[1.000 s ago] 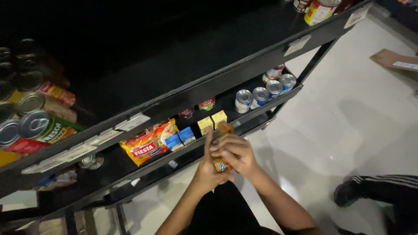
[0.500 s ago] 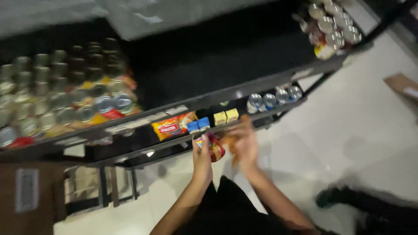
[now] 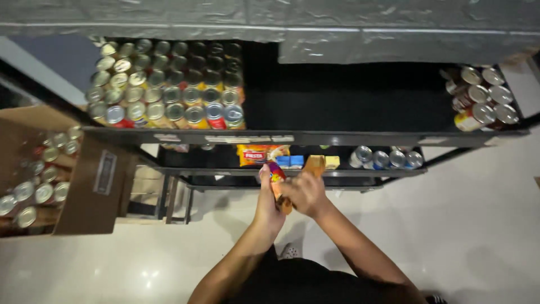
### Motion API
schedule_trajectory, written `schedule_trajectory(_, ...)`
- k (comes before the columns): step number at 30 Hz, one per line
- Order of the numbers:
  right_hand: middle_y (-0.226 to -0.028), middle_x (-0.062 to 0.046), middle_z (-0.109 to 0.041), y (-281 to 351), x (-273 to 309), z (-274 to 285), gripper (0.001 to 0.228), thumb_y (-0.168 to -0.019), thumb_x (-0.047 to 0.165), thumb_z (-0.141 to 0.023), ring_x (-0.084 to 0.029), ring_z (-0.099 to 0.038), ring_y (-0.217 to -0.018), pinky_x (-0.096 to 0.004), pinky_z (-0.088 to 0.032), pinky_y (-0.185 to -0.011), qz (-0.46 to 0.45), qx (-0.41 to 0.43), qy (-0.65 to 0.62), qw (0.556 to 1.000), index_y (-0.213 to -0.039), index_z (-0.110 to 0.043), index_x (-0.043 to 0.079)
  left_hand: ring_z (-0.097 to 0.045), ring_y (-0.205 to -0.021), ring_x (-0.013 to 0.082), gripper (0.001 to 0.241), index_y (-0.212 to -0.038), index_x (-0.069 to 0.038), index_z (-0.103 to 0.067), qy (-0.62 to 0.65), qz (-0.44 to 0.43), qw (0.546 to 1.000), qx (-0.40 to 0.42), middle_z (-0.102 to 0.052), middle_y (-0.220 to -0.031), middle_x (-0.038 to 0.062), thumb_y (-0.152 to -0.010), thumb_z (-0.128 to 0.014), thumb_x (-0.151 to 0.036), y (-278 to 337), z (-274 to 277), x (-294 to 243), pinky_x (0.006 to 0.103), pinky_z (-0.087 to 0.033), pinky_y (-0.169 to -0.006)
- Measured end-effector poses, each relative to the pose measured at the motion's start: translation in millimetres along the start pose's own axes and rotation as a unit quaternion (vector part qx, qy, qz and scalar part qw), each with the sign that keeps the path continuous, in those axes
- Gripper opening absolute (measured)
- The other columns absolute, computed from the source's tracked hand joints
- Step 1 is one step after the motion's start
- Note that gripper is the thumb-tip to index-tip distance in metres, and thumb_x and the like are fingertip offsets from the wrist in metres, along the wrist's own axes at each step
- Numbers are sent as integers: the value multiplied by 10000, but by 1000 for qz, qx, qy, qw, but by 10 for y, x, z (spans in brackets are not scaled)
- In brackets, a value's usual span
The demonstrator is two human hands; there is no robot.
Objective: Taking canned food from a cardboard box, wiping each can with a cloth, and placing them onto a grocery shelf.
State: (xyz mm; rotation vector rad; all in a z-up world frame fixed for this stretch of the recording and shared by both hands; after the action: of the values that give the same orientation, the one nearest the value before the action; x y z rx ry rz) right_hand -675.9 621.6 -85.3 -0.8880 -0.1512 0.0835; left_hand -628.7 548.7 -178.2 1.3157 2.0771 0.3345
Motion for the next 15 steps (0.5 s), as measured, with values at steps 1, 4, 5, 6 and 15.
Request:
schedule_trajectory(1,-1002,9,-589,93,-52,-147,198,-936,168,-736,-202,-597,-889,-353,-489,-804,4,0,-3,1000,-1122,-793,203,-681,-856,167,514,-1038,-157,-616,3,-4,1000,-1,-687,-919,27,-938,-538,-656,17,36,-51,324,-558,-780)
schedule_trajectory(4,-931,-18,-656,60,-716,-333,232,-1164,193,-633,-184,-645,-828,-288,-535,-792,-336,-50,-349,873,-949,-582,121,-595,-904,169,420,-1196,-134,-563,-90,-168,982,18,-607,-1025,49,-1055,-528,-528,94,37,-523,333,-497,-758)
schedule_trajectory(5,-1111,-69,-657,-399,-530,-220,235,-1028,220,-688,-243,-652,-1019,-337,-523,-890,-323,43,-339,883,-1169,-555,87,-585,-983,147,442,-1273,-125,-501,-202,-287,936,29,-597,-1114,50,-1029,-545,-492,198,-62,-799,306,-496,-830)
schedule_trajectory(6,-1291,-122,-659,-822,-331,-102,576,-891,247,-743,-303,-660,-1209,-387,-511,-988,-308,134,-324,884,-1389,-529,52,-575,-1063,124,497,-1349,-119,-440,-307,-399,863,38,-589,-1204,50,-1004,-561,-455,344,-200,-1015,280,-497,-902)
schedule_trajectory(15,-1181,-128,-667,-1457,-478,-580,697,-637,250,-888,-318,-683,-1103,-393,-550,-940,-268,119,-275,916,-1252,-607,83,-528,-894,172,547,-1313,-67,-462,-290,-344,880,152,-495,-1100,24,-1018,-414,-526,-806,100,-1745,336,-499,-771)
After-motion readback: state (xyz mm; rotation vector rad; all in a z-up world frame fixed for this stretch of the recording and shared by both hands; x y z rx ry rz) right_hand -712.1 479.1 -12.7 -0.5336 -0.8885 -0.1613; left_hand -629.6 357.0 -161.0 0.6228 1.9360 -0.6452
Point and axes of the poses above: each hand's wrist, its own y-axis away from the middle knuckle, its own z-axis out of the back of the hand, x = y × z, the point moved 10 cm from there along -y, towards the middle knuckle
